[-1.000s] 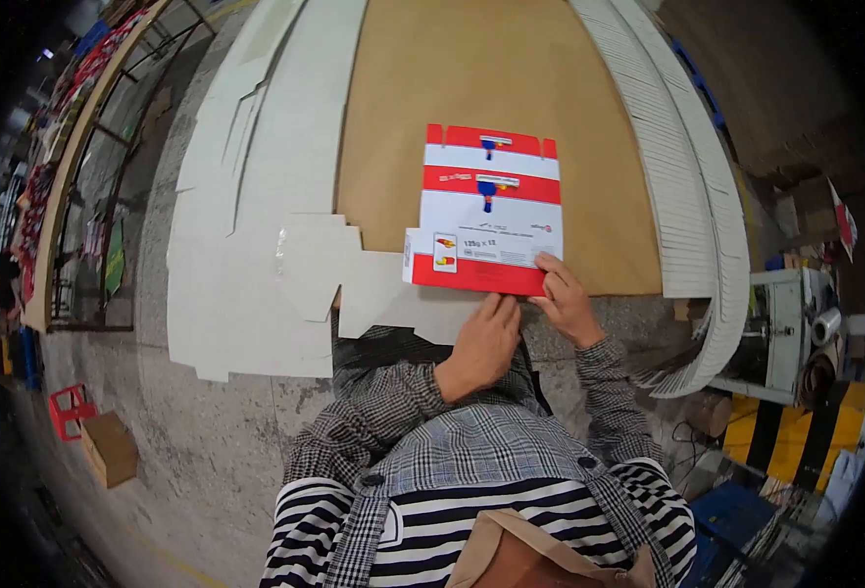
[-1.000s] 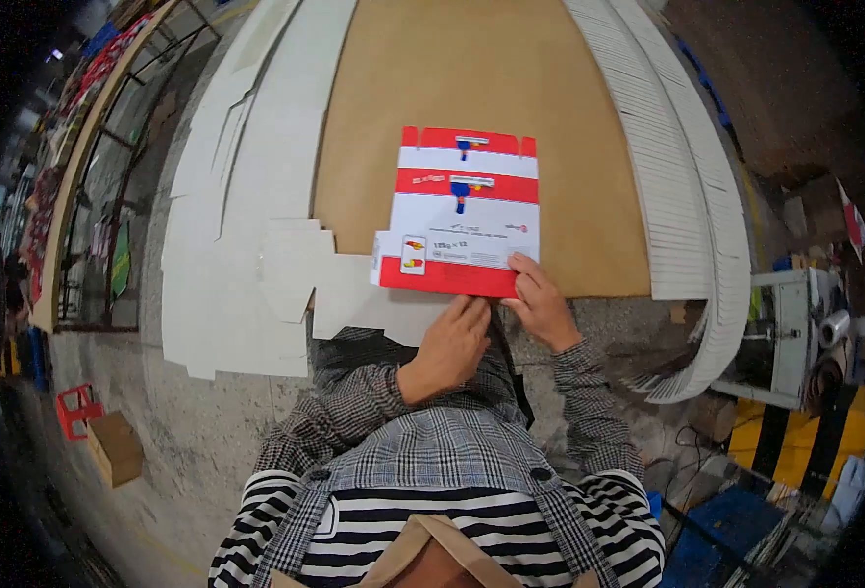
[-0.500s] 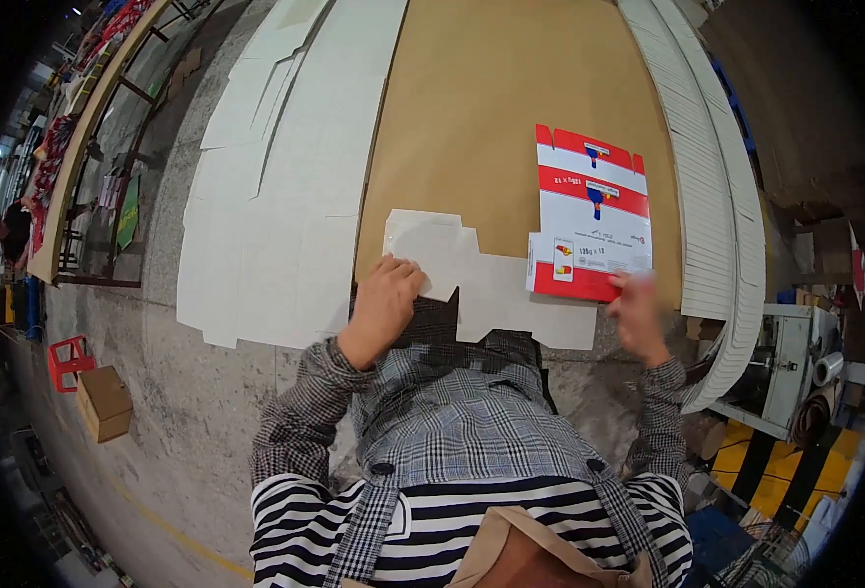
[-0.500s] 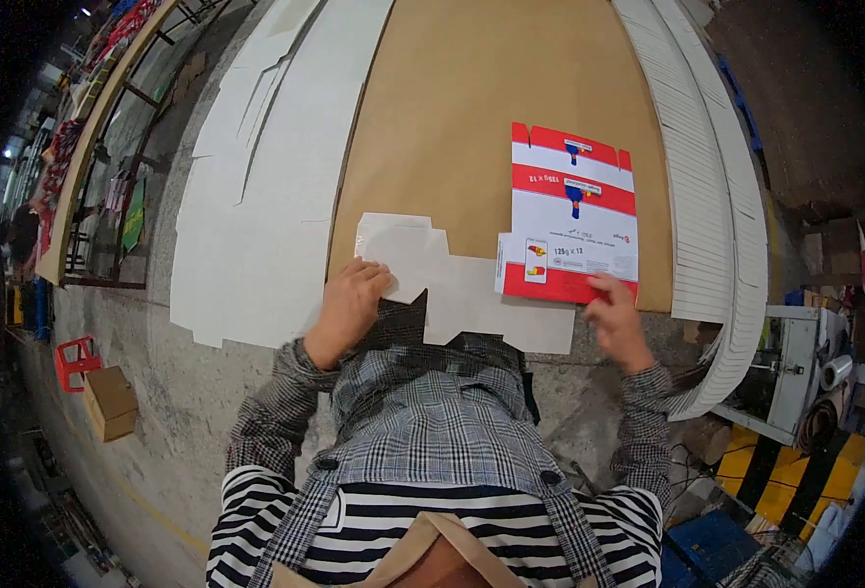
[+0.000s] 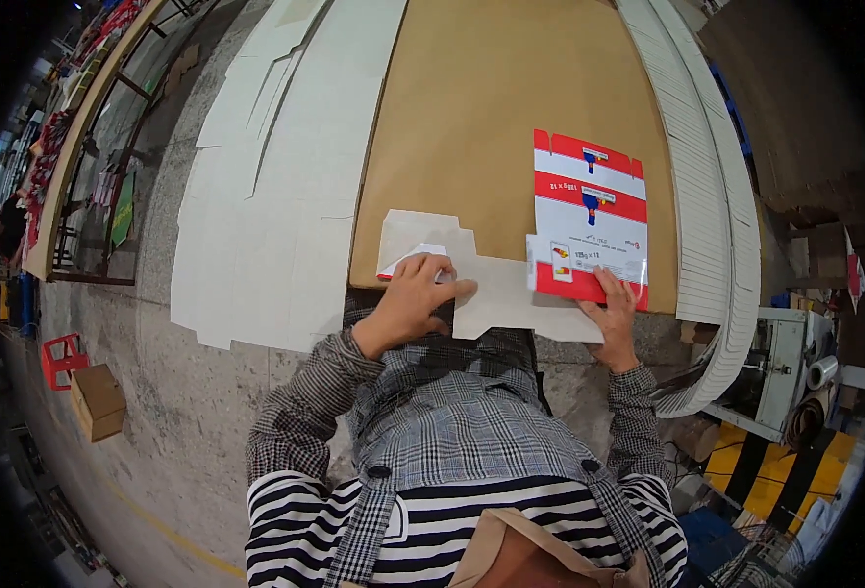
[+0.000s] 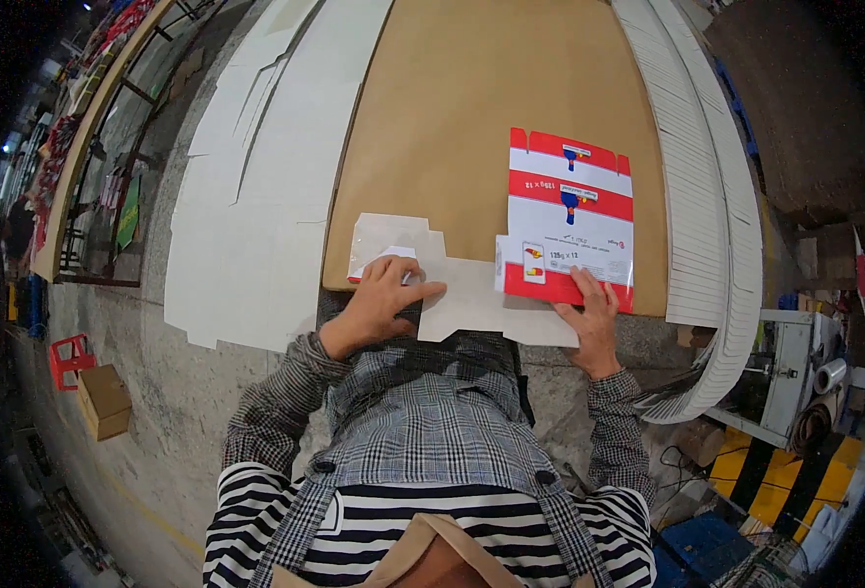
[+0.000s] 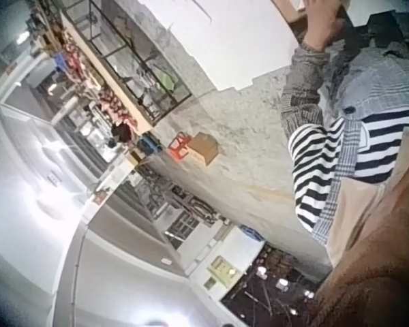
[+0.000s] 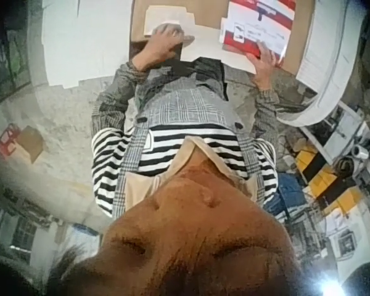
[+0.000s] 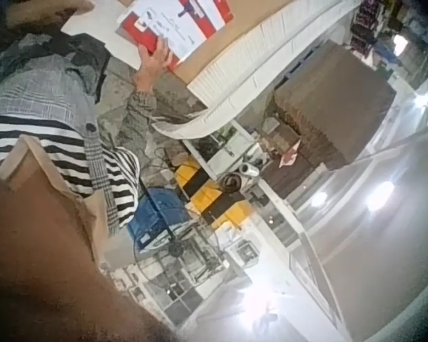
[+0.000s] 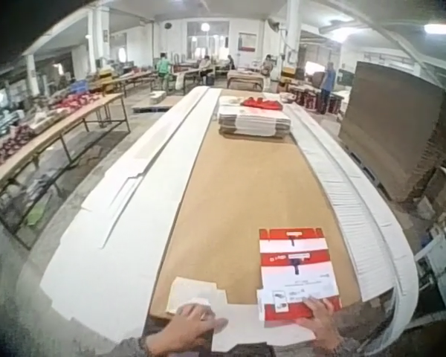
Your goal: Folding and stacking white and red paper boxes at an industrial workbench.
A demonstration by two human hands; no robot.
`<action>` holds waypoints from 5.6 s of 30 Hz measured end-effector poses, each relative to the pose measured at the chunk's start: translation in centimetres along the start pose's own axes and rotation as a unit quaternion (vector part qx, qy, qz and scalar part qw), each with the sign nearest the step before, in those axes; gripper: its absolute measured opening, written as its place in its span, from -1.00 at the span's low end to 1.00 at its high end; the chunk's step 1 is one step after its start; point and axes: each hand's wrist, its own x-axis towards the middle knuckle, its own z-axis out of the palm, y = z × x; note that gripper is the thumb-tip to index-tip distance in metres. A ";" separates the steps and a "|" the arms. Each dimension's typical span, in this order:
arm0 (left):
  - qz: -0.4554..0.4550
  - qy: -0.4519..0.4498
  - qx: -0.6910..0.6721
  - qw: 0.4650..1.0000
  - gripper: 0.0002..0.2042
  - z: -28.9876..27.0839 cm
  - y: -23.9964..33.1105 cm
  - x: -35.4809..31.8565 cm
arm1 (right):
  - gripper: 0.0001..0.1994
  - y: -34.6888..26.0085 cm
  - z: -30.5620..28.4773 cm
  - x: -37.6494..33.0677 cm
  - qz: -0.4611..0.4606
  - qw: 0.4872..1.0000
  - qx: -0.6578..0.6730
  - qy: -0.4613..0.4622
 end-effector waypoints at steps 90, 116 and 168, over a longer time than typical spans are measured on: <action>-0.196 0.183 0.014 0.963 -0.71 10.3 5.1 12.2 | -0.77 -8.2 6.0 -3.9 0.429 0.571 0.695 0.084; -0.255 0.322 -0.103 0.906 -0.88 2.0 -1.7 7.9 | -0.61 26.1 12.0 77.7 0.247 0.704 0.599 0.291; -0.289 0.622 -0.027 0.727 -0.78 -6.3 4.1 -17.8 | -0.76 -21.4 -4.3 12.9 -0.162 0.917 0.329 0.159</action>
